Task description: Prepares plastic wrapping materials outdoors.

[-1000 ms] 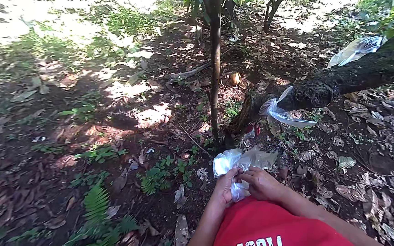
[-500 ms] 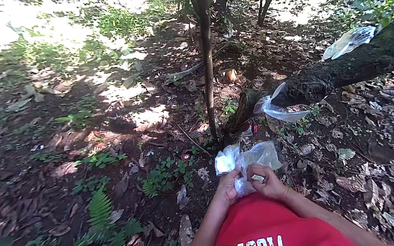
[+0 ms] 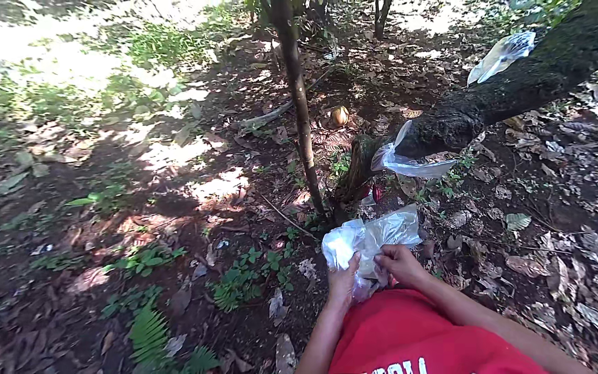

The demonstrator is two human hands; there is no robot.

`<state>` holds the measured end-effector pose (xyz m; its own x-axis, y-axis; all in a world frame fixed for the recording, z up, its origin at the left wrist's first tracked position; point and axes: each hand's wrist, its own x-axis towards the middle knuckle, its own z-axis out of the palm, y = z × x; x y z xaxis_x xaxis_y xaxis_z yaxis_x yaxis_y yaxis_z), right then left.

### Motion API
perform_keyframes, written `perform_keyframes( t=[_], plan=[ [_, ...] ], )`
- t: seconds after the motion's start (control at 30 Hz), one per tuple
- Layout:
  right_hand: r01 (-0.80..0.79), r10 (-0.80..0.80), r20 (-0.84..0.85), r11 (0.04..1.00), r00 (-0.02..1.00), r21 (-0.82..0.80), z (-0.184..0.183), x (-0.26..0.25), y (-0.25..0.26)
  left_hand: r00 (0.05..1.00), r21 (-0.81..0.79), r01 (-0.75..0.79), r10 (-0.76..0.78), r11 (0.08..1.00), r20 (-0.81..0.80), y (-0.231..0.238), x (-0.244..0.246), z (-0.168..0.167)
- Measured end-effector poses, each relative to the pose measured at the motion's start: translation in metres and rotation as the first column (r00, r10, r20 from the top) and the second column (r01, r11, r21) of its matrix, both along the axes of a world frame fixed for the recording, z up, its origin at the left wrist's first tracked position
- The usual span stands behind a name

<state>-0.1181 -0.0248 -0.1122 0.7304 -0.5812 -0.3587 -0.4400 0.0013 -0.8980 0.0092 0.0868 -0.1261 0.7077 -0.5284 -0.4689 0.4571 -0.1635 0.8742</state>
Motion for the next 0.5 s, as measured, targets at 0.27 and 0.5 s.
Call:
perform_keyframes(
  t=[0.27,0.5],
  plan=[
    [0.246,-0.256,-0.005,0.921,0.967,0.301,0.013,0.019,0.005,0.955,-0.061,0.296,-0.293,0.953,0.052,0.009,-0.010,0.017],
    [0.334,-0.324,-0.107,0.808,0.940,0.484,-0.013,0.022,-0.021,0.923,-0.047,-0.051,0.029,0.998,-0.385,-0.011,0.000,-0.009]
  ],
)
